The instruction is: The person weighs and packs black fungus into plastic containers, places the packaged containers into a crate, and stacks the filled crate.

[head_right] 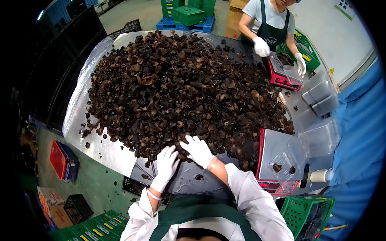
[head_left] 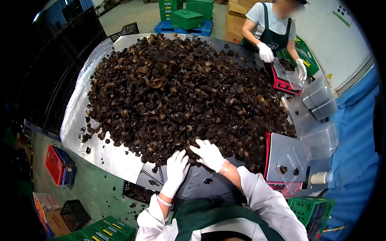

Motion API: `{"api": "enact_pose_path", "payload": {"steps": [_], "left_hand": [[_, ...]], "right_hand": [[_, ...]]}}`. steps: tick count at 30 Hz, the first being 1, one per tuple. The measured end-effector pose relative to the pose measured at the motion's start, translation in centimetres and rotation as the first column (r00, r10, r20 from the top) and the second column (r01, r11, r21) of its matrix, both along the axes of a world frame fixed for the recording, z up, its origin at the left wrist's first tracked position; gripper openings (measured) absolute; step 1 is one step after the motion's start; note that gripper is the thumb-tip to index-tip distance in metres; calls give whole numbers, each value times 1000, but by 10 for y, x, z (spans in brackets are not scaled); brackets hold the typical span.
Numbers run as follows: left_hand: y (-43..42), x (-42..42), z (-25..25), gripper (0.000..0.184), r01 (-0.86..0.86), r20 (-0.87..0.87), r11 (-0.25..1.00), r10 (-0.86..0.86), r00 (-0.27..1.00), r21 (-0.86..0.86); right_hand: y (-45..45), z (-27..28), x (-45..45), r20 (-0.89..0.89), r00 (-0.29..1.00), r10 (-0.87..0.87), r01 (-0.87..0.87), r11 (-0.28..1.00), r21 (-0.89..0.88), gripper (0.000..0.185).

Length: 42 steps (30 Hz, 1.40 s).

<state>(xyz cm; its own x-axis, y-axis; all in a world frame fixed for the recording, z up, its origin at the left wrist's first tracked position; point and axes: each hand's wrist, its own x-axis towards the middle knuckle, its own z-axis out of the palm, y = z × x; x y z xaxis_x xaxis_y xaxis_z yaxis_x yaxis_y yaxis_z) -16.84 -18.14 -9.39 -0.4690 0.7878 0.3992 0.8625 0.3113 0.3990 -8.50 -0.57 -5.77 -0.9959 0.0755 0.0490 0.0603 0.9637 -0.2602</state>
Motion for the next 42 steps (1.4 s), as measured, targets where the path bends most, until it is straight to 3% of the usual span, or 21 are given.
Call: {"api": "enact_pose_path", "payload": {"steps": [5,8,11,14,17,19,22,23,25,26,28,31,32,35,36,39,41,42], "left_hand": [[-26,38,-16,38,96,221,995,-90,971,-18],[-40,51,-18,38,124,292,992,-113,950,-18],[-52,57,-14,38,146,345,989,-128,930,-25],[-62,57,-16,39,68,338,998,-70,939,18],[-57,51,-15,37,-46,345,998,27,938,47],[-46,50,-17,51,-48,382,997,21,924,60],[-21,53,-6,62,18,295,999,-26,955,27],[-17,55,-8,55,37,205,999,-28,978,-38],[-19,58,-14,42,113,234,991,-94,968,-70],[-23,60,-19,30,155,220,988,-153,963,8],[-36,66,-14,24,202,354,978,-208,912,54],[-53,67,-7,20,145,459,983,-182,870,115],[-56,67,-15,19,75,460,987,-134,878,145],[-49,67,-20,29,-82,462,981,-8,887,175],[-41,66,-16,36,-68,392,981,-9,920,184],[-16,63,1,43,-26,284,998,10,959,52],[-12,61,-4,42,-15,283,1000,12,959,8],[-10,58,-3,42,-2,288,999,12,958,-35]], "right_hand": [[-21,-16,69,-18,1000,6,-6,1000,-15,59],[-32,-19,111,-68,996,-59,57,998,-33,49],[-34,-17,142,-236,949,-210,188,975,-115,33],[-32,-31,167,-187,895,-404,344,894,-287,34],[-26,-21,169,-150,872,-465,402,857,-321,50],[-21,-11,158,-61,849,-525,478,812,-336,69],[-18,-26,141,-58,875,-481,462,864,-199,68],[-21,-30,139,-6,899,-438,429,883,-191,66],[-33,-34,145,-64,940,-334,316,928,-198,58],[-36,-34,153,-48,956,-288,273,941,-203,55],[-40,-25,170,-27,977,-211,202,960,-193,49],[-28,-17,181,-124,955,-270,235,941,-243,38],[-22,-16,180,-183,922,-341,268,904,-332,34],[-12,-14,150,-255,851,-459,327,843,-427,20],[-11,-12,132,-330,823,-462,307,851,-426,16],[-12,-22,94,-337,825,-453,356,881,-313,30],[-9,-44,88,-180,891,-418,373,897,-236,33],[-7,-49,89,-208,880,-427,361,886,-290,29]]}}
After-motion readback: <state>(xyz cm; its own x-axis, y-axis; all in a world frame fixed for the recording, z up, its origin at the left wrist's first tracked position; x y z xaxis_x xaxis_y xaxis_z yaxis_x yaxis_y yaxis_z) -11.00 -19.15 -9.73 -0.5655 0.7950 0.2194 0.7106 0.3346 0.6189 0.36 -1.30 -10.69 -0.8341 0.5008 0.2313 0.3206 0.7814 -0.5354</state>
